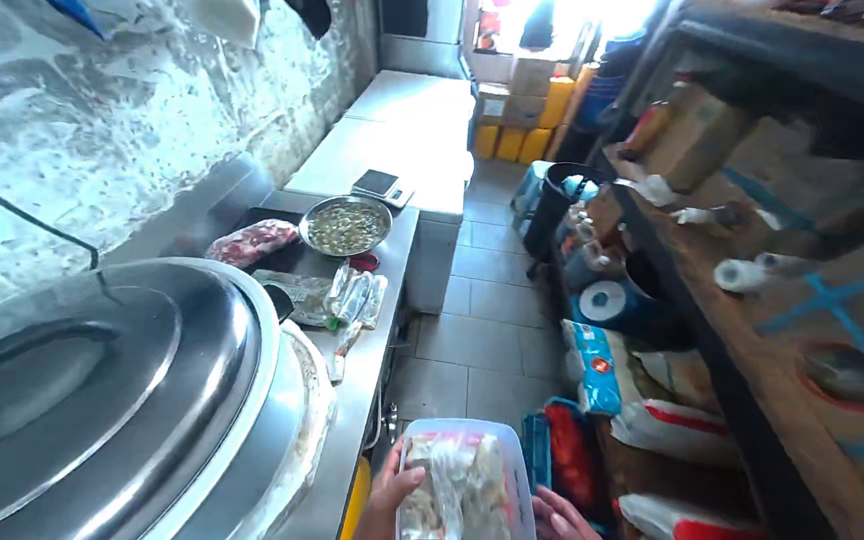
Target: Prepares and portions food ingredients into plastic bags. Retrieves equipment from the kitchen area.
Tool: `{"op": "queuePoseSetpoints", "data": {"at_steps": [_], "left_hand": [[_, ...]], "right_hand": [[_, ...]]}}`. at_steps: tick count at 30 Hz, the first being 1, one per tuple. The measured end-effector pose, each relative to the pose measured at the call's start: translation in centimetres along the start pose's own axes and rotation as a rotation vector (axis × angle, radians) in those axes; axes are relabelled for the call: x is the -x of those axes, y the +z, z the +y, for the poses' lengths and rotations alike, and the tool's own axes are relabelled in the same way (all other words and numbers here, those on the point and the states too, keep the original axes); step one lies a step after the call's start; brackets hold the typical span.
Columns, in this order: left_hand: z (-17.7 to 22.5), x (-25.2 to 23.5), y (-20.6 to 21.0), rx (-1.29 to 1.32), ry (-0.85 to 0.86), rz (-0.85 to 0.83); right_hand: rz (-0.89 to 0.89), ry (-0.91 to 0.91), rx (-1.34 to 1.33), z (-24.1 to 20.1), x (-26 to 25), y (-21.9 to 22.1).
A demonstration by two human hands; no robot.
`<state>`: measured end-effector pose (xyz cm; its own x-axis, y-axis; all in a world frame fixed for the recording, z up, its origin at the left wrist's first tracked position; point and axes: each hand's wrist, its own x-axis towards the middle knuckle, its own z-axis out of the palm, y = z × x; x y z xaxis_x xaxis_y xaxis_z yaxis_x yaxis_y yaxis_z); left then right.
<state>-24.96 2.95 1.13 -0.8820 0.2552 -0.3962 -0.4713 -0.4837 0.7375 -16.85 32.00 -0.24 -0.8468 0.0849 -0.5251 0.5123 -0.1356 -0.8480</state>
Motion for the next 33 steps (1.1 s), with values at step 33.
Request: {"op": "queuePoseSetpoints", "data": {"at_steps": [33], "left_hand": [[28.4,-42.0,2.1,-0.025,0.425,0.507]], "right_hand": [[-0.724,-1.056,1.489,-43.0,-50.2,26.0]]}}
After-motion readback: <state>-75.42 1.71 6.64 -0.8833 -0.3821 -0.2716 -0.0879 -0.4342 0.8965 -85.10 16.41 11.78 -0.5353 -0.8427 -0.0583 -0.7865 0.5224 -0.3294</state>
